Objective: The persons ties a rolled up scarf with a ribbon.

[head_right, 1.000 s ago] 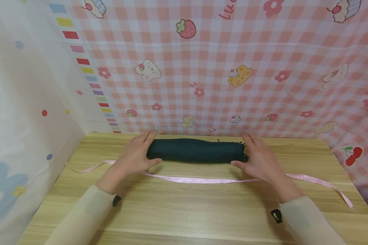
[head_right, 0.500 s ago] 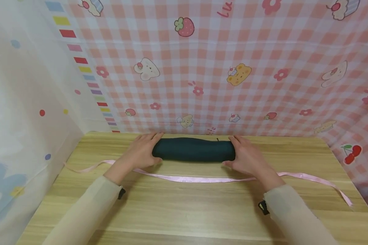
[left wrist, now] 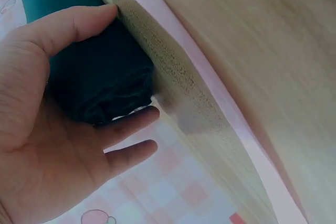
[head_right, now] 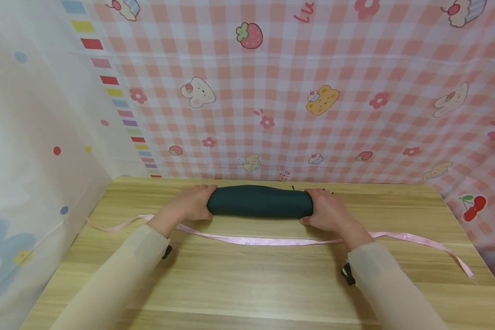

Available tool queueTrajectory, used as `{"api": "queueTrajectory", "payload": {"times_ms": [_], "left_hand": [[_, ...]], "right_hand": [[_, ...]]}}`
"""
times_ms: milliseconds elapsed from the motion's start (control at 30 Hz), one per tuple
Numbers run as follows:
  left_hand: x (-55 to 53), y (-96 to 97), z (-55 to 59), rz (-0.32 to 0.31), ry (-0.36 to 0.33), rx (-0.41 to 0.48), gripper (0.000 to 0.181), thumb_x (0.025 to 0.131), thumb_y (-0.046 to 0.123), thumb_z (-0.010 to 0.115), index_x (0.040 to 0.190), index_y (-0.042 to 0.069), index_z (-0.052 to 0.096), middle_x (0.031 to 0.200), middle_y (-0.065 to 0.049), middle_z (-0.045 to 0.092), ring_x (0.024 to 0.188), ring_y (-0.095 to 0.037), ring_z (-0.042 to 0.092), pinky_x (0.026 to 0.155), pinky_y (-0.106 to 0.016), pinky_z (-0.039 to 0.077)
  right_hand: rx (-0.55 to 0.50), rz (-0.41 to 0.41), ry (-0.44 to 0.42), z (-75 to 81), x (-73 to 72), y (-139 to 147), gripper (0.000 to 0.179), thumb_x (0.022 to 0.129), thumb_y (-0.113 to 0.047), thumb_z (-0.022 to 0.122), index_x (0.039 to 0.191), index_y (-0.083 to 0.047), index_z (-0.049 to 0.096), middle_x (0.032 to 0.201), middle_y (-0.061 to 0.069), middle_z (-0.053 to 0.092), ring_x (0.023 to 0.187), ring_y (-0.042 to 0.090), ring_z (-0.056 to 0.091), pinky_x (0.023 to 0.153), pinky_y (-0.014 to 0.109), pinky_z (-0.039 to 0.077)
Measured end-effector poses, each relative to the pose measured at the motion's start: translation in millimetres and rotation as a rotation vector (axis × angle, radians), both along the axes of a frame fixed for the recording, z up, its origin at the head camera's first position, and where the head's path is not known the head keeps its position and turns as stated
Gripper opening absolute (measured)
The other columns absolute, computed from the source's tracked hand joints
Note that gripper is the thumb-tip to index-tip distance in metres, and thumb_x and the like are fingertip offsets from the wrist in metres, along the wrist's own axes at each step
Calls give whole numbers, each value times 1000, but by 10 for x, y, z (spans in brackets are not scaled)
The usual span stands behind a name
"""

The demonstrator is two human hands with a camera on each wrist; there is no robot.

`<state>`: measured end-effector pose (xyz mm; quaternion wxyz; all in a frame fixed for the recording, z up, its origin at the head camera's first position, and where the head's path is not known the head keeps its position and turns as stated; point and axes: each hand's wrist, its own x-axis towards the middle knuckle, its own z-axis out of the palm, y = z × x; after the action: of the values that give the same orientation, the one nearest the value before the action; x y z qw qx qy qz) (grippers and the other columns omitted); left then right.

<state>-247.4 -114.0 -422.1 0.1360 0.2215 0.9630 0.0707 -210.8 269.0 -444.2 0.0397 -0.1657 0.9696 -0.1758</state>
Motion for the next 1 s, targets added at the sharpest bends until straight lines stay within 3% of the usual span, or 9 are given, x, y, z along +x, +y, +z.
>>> {"api": "queueTrajectory", "payload": {"times_ms": [300,633,800,1000], "left_hand": [[-84,41,14,52,-77,13,83,80,23,87,151,6,48,144,-16,58,130,-35,55,109,-52,44],[-106,58,-28,17,-33,52,64,77,13,88,134,4,60,126,-15,65,114,-31,61,104,-47,49],[-110,49,-39,12,-17,71,45,78,5,84,119,5,65,116,-12,69,104,-28,64,99,-45,52],[-109,14,-60,16,-7,77,33,80,-1,77,111,4,67,110,-12,72,97,-27,66,94,-44,54]], "right_hand": [[-10,13,-28,-9,-108,12,81,79,-29,92,141,7,55,133,29,64,121,48,61,103,64,46],[-11,-10,-41,65,-97,-11,58,79,-22,90,124,4,65,117,23,71,107,42,66,96,61,50],[-9,-22,-62,77,-102,-11,45,82,-14,85,118,6,66,111,23,72,102,40,67,93,61,51],[-24,1,-39,64,-115,-21,31,84,-5,82,109,5,68,106,21,72,95,36,67,90,59,52]]}}
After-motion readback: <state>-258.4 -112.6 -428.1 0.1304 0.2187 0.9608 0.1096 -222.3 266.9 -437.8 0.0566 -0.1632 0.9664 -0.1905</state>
